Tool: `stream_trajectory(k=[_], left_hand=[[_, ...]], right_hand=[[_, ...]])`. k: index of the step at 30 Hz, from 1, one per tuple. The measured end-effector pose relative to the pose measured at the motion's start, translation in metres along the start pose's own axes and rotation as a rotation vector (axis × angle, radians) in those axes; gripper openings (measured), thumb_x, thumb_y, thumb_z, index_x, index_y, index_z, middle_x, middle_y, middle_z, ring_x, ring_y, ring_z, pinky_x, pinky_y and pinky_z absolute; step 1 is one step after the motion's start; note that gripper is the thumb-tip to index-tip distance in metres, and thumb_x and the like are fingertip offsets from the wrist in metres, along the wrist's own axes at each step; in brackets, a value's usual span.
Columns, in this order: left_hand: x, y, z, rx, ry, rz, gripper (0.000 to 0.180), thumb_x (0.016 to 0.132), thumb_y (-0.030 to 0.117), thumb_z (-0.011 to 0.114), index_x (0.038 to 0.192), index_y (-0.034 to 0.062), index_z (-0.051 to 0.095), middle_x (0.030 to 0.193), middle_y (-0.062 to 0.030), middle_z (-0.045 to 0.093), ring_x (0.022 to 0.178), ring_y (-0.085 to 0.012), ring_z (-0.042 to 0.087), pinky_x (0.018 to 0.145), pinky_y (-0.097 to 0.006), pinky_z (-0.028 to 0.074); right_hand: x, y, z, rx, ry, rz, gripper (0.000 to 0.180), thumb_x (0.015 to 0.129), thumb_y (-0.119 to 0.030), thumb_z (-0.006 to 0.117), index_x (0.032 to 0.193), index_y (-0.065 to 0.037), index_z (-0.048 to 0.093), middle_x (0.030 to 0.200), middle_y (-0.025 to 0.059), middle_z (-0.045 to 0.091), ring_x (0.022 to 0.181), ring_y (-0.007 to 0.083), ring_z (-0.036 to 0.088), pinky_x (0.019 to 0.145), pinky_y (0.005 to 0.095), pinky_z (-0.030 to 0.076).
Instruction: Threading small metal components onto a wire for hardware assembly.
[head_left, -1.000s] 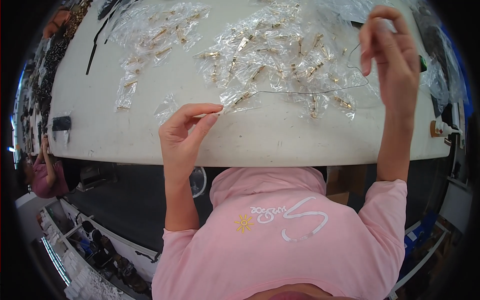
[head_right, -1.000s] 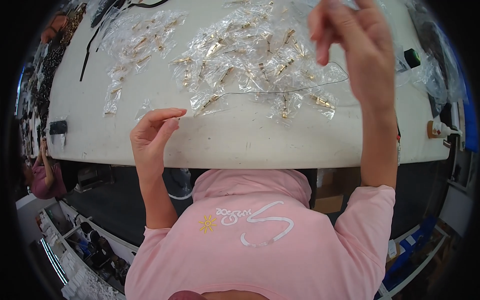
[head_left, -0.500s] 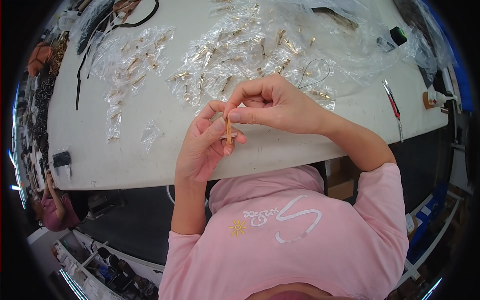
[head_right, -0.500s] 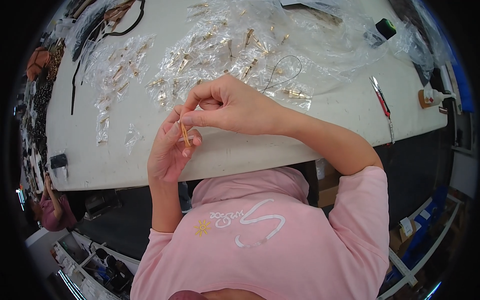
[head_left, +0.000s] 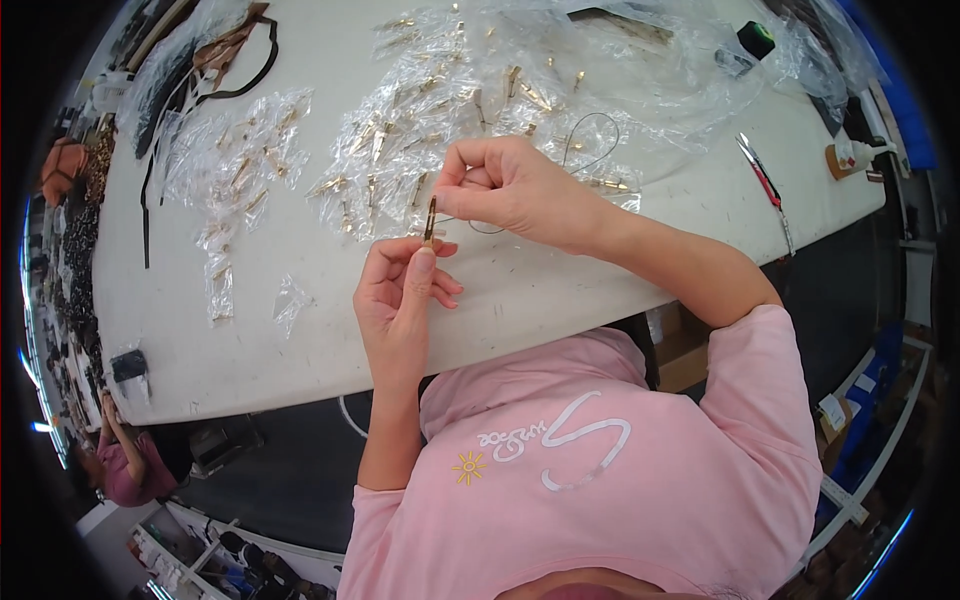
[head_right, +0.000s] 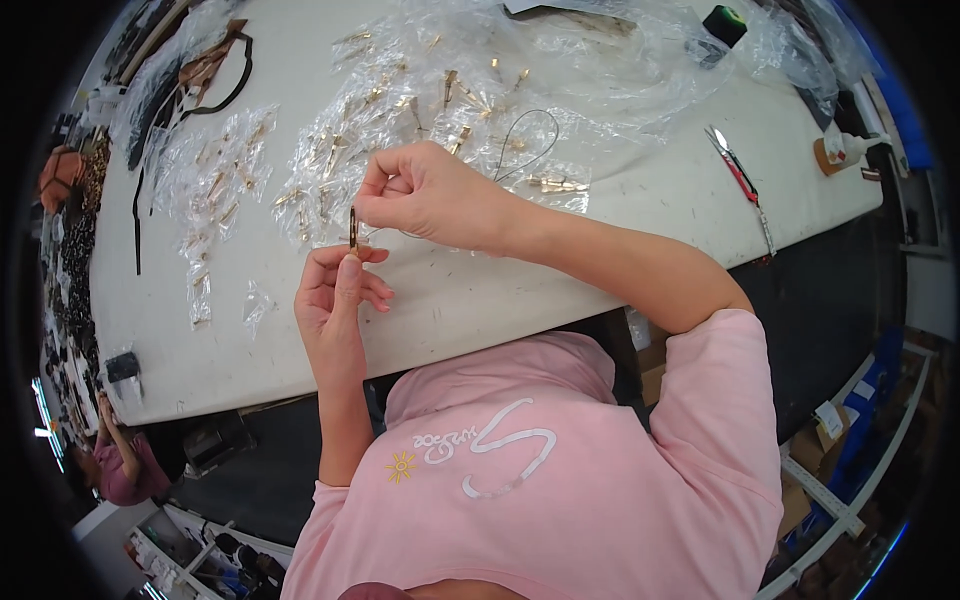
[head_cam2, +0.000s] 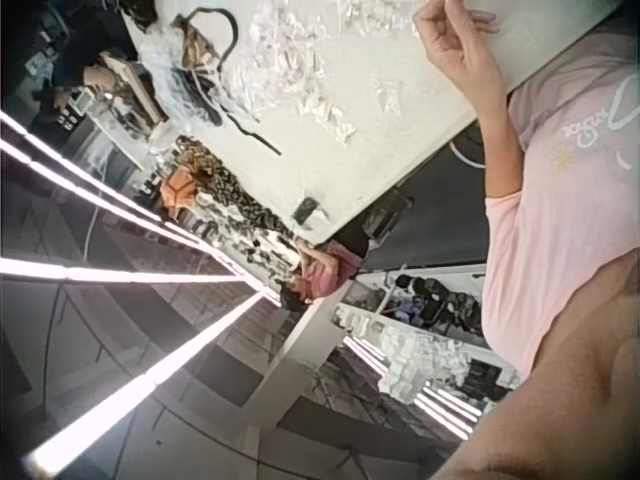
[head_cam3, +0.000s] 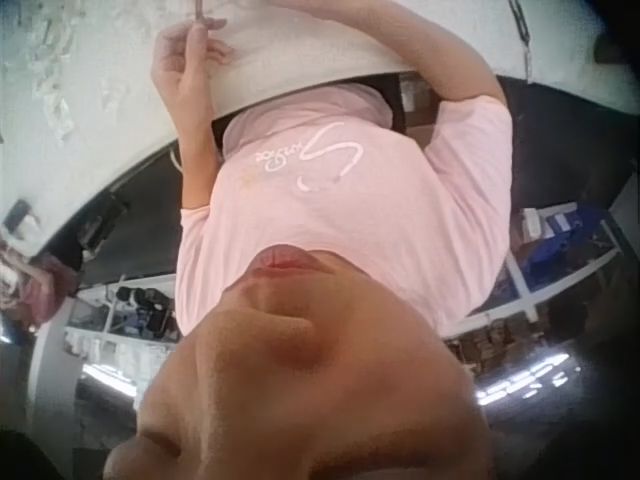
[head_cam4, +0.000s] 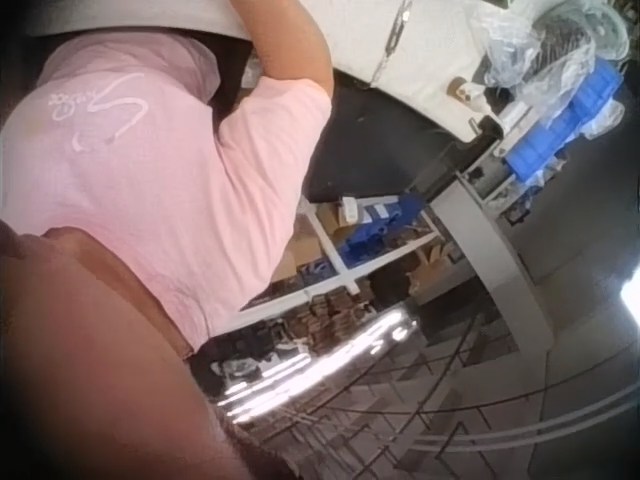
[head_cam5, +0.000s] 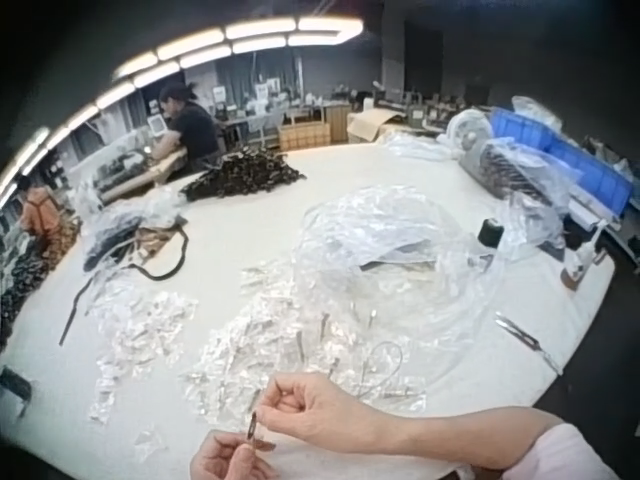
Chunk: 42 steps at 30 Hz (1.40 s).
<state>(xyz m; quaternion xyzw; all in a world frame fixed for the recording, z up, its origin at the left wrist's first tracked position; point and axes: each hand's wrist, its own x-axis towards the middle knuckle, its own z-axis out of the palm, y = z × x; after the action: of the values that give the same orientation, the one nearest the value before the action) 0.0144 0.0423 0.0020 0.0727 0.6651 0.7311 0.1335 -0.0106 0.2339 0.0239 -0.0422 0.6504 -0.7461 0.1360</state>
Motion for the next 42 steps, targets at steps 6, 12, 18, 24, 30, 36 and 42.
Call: stream_trajectory(k=[6,12,18,24,30,36,42], left_hand=[[0.000,-0.002,-0.001,-0.045,-0.052,-0.048,0.015,0.099,0.013,0.057,0.103,-0.0017,0.055,0.094,-0.0129,0.066,0.069,-0.0111,0.061,0.060,-0.023,0.049],[0.004,-0.002,0.000,-0.108,-0.021,-0.087,0.012,0.098,0.013,0.056,0.103,0.0019,0.056,0.097,-0.0126,0.066,0.071,-0.0100,0.060,0.064,-0.023,0.047],[0.002,-0.008,-0.014,-0.050,0.077,-0.034,0.010,0.097,0.011,0.056,0.099,0.0016,0.056,0.093,-0.0121,0.067,0.069,-0.0104,0.059,0.065,-0.024,0.048],[0.005,-0.004,-0.009,-0.019,0.055,-0.057,0.011,0.096,0.012,0.058,0.096,0.0013,0.056,0.089,-0.0110,0.066,0.069,-0.0111,0.058,0.067,-0.025,0.047],[0.004,-0.006,-0.012,-0.009,0.048,-0.066,0.011,0.095,0.011,0.059,0.095,0.0010,0.056,0.088,-0.0110,0.066,0.070,-0.0116,0.058,0.067,-0.025,0.048],[0.006,-0.007,-0.014,-0.013,0.034,-0.076,0.010,0.095,0.011,0.059,0.095,0.0007,0.056,0.089,-0.0113,0.066,0.070,-0.0120,0.059,0.068,-0.026,0.048],[0.001,-0.005,-0.022,-0.055,0.064,-0.080,0.008,0.095,0.009,0.058,0.096,0.0014,0.057,0.091,-0.0119,0.067,0.072,-0.0131,0.060,0.068,-0.026,0.049]], right_hand=[[0.000,0.007,0.000,0.022,-0.011,-0.005,0.015,0.093,-0.017,0.063,0.087,-0.005,0.059,0.062,-0.0101,0.046,0.057,-0.0008,0.036,0.051,0.0204,0.029],[-0.006,-0.014,-0.022,-0.247,-0.027,-0.058,0.017,0.093,-0.021,0.065,0.090,-0.004,0.063,0.060,-0.0081,0.047,0.055,-0.0006,0.035,0.051,0.0217,0.029],[-0.002,-0.037,-0.187,-1.071,0.729,-0.088,0.035,0.092,-0.038,0.063,0.093,-0.004,0.070,0.066,-0.0011,0.059,0.061,0.0098,0.052,0.059,0.0283,0.042],[0.005,-0.016,-0.273,-0.990,0.633,0.133,0.035,0.083,-0.037,0.069,0.095,-0.004,0.070,0.090,0.0101,0.068,0.093,0.0200,0.064,0.080,0.0333,0.049],[0.000,-0.024,-0.270,-0.970,0.394,0.419,0.033,0.080,-0.033,0.073,0.092,-0.003,0.067,0.088,0.0063,0.065,0.087,0.0160,0.059,0.075,0.0300,0.046],[-0.011,-0.036,-0.264,-1.063,0.733,0.063,0.025,0.086,-0.029,0.067,0.094,-0.005,0.071,0.083,-0.0002,0.065,0.078,0.0131,0.057,0.070,0.0283,0.045],[-0.018,-0.086,-0.174,-0.588,0.505,-0.351,0.027,0.098,-0.026,0.055,0.104,-0.004,0.070,0.068,-0.0048,0.059,0.047,0.0001,0.030,0.047,0.0175,0.030]])
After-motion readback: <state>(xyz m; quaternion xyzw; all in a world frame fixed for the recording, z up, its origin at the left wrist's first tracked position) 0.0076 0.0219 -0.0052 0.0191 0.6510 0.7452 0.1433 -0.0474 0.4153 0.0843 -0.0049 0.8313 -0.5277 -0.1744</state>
